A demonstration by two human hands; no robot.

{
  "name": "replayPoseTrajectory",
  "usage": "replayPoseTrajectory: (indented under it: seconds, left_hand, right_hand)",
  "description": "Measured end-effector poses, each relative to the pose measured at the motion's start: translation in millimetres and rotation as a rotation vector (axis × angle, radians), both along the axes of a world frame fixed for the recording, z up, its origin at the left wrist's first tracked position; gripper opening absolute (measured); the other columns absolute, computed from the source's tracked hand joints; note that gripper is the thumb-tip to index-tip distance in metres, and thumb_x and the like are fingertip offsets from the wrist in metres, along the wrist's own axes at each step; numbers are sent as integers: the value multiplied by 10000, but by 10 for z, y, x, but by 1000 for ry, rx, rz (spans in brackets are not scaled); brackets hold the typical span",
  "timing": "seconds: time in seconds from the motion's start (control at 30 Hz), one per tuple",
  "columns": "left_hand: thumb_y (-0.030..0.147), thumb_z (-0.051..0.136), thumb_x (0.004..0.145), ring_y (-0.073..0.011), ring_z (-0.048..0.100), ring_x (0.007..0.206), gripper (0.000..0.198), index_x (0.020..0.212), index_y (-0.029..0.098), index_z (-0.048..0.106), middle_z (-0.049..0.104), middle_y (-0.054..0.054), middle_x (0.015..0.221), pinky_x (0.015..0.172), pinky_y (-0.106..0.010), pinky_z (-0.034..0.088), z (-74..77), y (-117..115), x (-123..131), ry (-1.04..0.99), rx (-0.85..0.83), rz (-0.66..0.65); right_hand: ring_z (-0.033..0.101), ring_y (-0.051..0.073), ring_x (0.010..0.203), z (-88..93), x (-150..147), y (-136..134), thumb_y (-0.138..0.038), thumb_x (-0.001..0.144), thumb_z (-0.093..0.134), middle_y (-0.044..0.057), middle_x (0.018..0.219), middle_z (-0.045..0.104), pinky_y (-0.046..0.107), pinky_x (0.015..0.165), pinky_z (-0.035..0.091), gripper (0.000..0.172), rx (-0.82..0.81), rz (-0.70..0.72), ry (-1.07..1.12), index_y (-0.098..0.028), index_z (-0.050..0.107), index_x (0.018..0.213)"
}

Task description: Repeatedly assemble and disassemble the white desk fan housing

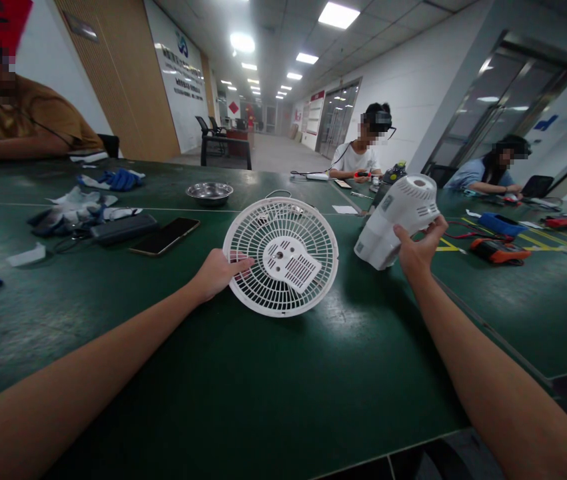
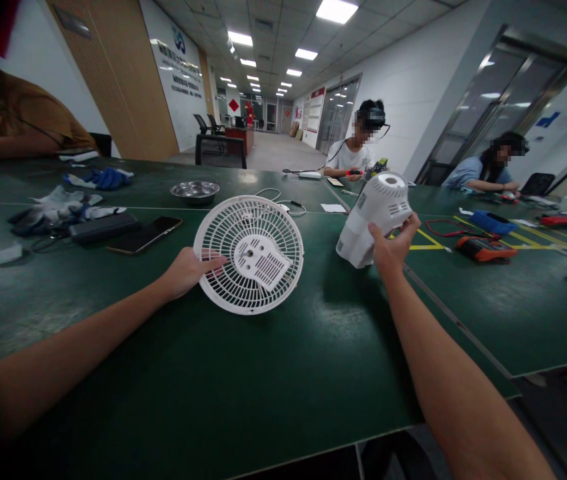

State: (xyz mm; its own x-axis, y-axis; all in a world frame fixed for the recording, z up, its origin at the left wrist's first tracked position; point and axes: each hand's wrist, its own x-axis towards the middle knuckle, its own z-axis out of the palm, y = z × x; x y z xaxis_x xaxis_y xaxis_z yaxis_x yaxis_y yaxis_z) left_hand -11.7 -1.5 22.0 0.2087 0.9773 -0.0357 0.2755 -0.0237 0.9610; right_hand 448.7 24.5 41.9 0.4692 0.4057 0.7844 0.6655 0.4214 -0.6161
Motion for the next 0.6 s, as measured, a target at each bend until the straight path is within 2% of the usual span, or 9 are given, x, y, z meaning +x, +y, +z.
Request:
replayPoseTrajectory:
  seconds: [0.17, 0.27, 0.33, 0.43, 0.6]
  left_hand:
    - [366, 741, 820, -240, 745, 834, 239, 967, 180, 713, 768, -61, 874, 787, -394, 598, -16, 4, -9, -16, 17, -13]
    - [358, 742, 823, -238, 744, 851, 245, 977, 169, 711, 770, -70, 903, 794, -393, 600, -11, -4, -5, -30, 20, -20]
    - [344, 742, 821, -238, 744, 854, 227, 959, 165, 717, 771, -76, 903, 791, -389, 601, -17, 6, 0, -24, 8, -2]
    - [345, 747, 814, -244, 746, 855, 207, 924, 170, 725, 771, -74, 883, 780, -385, 602, -36, 35, 1, -3, -9, 22]
    - [353, 762, 802, -244, 746, 854, 215, 922, 177, 726, 771, -70, 885, 769, -381, 605, -67, 69, -15, -12, -18, 23]
  right_hand:
    - [519, 305, 1294, 145, -140, -122, -432, 681, 748, 133, 1341, 499, 496, 1099, 410, 798, 100, -164, -126, -210, 371, 1348]
    - [536, 325, 1268, 202, -317, -190, -419, 661, 759, 142, 1334, 495, 489, 1031, 466, 823, 103, -112, -173, -198, 372, 1353]
    - [585, 320, 1186, 179, -485, -210, -428, 665, 760, 139, 1304, 530, 469, 944, 515, 832, 17, 3, -171, -200, 363, 1360]
    - [644, 292, 1038, 47, -767, -208, -483, 695, 759, 122, 1231, 613, 440, 846, 548, 786, -211, 180, -133, -212, 393, 1336]
    - [668, 288, 896, -204, -1069, -190, -564, 686, 766, 119, 1096, 697, 461, 849, 545, 712, -563, 195, -197, -200, 488, 1232]
